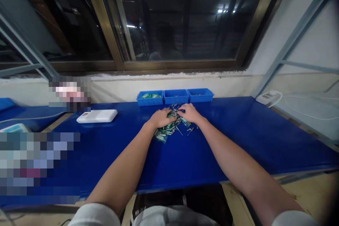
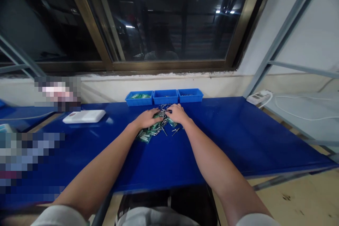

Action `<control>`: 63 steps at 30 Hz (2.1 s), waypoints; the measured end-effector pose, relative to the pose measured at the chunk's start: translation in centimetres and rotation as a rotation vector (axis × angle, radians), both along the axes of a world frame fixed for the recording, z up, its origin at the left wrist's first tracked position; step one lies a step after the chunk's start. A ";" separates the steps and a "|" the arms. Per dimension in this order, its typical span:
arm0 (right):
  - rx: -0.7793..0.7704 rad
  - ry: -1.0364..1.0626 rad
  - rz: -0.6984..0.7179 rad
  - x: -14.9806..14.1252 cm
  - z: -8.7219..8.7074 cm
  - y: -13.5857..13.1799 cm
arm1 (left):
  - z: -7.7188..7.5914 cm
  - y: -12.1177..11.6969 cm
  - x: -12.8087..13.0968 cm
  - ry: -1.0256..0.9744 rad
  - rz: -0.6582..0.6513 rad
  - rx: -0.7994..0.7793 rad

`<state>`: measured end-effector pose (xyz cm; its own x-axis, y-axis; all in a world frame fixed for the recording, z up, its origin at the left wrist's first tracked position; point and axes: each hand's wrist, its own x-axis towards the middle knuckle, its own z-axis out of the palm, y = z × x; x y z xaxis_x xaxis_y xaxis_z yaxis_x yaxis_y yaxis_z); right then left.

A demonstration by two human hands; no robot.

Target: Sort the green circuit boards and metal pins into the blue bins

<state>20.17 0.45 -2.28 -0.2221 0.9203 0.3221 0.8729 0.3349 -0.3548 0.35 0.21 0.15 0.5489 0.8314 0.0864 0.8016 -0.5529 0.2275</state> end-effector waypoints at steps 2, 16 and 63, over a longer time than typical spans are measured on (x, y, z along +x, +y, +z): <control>0.037 0.038 0.047 0.0 0.1 0.1 | 0.2 -0.1 0.0 -0.042 -0.033 0.035; 0.117 0.205 0.121 0.2 1.1 -0.8 | 0.5 -0.2 -0.2 -0.179 -0.023 0.133; 0.295 0.587 -0.059 1.6 2.6 -1.2 | 0.7 -0.7 0.6 -0.299 0.127 0.407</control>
